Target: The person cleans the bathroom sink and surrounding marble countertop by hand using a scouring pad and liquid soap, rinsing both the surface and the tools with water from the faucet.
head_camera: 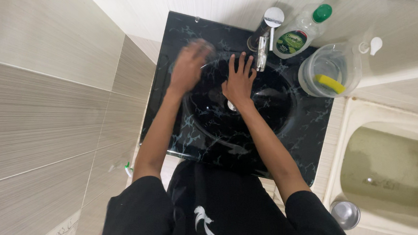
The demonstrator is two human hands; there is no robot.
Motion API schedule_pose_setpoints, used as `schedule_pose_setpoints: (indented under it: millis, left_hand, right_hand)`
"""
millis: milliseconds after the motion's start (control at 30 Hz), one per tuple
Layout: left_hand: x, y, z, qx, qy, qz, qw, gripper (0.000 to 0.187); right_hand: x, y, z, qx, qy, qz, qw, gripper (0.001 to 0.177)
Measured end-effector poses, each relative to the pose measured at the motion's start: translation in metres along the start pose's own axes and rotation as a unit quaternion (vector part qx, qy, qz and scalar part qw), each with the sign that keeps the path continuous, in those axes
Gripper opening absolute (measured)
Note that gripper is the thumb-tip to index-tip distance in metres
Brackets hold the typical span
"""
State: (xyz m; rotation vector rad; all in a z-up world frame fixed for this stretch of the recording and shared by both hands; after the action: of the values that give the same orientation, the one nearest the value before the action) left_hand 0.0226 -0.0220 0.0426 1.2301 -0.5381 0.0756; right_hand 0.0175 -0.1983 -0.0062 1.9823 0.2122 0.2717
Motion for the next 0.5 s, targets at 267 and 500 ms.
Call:
schedule_pose_setpoints:
  millis: [267,500]
  left_hand:
    - [0.006,-0.021,-0.057,0.168,0.209,0.104,0.958,0.052]
    - [0.016,-0.012,0.057,-0.043,-0.08,-0.024,0.996,0.047]
  right_hand:
    - [0.0,0.001,0.001,0.014,-0.006,0.005,1.0,0.092]
    - [-0.006,0.01,0.022,0.089,-0.023,0.012,0.996,0.081]
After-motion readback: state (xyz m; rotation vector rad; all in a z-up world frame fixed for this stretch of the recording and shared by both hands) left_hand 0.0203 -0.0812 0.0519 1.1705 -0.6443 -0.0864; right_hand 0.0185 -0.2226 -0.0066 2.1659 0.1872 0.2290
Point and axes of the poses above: each hand's wrist, its own x-axis towards the middle knuckle, its own y-axis out of the back of the hand, z = x × y, the point moved 9 cm from there along x, towards the middle knuckle, and after that the axes turned 14 degrees about x, right-handed, at the moved point
